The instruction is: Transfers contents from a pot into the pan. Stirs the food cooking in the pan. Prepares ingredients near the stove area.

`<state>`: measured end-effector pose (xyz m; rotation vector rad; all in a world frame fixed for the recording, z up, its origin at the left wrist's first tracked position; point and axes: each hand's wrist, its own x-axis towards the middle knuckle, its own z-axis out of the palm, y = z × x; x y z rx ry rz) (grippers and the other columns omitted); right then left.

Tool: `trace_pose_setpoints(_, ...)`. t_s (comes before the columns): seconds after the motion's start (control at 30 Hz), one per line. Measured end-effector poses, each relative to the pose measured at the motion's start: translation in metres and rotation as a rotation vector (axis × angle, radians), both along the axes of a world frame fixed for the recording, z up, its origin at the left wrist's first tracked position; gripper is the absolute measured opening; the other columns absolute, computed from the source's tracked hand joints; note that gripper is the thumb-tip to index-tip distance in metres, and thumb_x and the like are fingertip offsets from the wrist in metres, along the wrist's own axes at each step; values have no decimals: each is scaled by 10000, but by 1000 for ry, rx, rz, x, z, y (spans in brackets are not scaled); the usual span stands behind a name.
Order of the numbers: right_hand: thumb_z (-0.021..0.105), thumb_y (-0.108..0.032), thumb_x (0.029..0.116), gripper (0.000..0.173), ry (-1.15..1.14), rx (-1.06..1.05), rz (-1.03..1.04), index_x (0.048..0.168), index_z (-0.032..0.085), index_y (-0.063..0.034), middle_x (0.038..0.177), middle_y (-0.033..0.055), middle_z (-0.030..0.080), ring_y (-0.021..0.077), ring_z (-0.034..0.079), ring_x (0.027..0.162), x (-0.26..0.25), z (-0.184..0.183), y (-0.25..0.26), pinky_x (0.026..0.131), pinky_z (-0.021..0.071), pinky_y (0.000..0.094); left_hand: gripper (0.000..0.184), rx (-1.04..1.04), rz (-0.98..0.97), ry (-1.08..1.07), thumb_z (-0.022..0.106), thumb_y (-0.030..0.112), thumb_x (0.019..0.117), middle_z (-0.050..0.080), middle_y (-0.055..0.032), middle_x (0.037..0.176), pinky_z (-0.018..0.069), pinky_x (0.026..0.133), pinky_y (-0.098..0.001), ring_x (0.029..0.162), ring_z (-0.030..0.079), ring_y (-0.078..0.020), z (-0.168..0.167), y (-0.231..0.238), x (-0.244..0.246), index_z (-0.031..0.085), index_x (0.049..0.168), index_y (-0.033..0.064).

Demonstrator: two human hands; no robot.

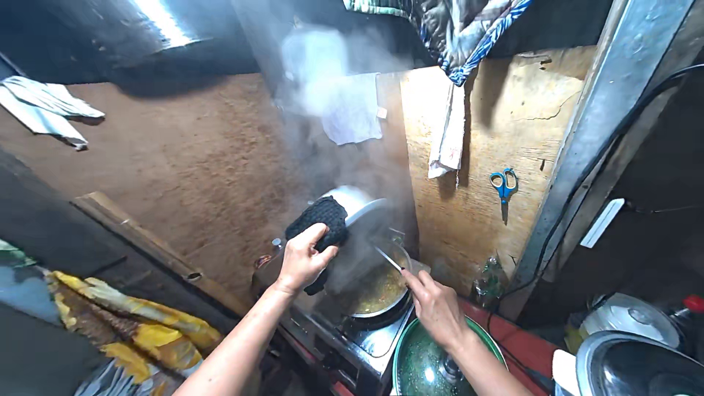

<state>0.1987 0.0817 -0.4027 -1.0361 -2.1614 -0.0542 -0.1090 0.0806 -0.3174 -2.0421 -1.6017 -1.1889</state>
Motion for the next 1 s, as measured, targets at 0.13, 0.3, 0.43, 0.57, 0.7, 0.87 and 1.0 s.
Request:
trace_pose_setpoints(0.13,673,-31,843,469,-123,52,45,1278,733,-194,905,87,695,215,676,617,15,12,-13,525,577,354,274,26,14,-17,671,303,839,679,-50,859,559,693,-413,775,666,-157,2,0,-4,701,970,64)
trace_pose_setpoints(0.3,709,-32,766,486,-188,102,1,1219,765,-199,838,60,671,200,647,566,52,39,-36,466,543,351,289,17,25,-80,685,279,826,691,-58,892,557,735,-414,821,671,-155,2,-5,-10,702,1006,54)
trace_pose_setpoints(0.43,688,-53,830,453,-130,89,-33,1255,749,-197,879,69,688,212,663,595,46,56,-27,495,559,366,296,8,26,-102,684,298,820,689,-30,892,558,741,-380,824,669,-116,3,-6,-12,700,1010,71)
trace_pose_setpoints(0.57,635,-85,909,396,-37,84,-39,1278,737,-184,912,87,702,214,681,633,17,43,0,546,579,357,285,15,-2,-79,674,285,812,690,-14,905,563,761,-332,841,667,-84,6,-7,-7,705,1002,75)
trace_pose_setpoints(0.7,667,-38,852,469,-85,80,54,1289,730,-198,897,91,692,218,671,608,20,26,-7,524,577,369,262,38,-41,-53,650,248,796,686,-3,896,565,749,-293,832,661,-64,7,-6,-3,710,988,81)
trace_pose_setpoints(0.87,709,-46,774,464,-187,108,-6,1208,772,-198,825,55,666,198,641,557,59,50,-34,459,538,358,217,64,-22,29,644,231,789,662,-21,852,558,707,-345,794,654,-122,-1,-7,-9,703,931,78)
trace_pose_setpoints(1.0,658,-70,853,412,-94,137,-32,1235,761,-183,829,54,663,190,633,559,51,55,-25,468,535,338,227,49,-27,6,662,248,800,673,-24,862,564,705,-365,795,663,-126,-4,-7,-7,706,944,79)
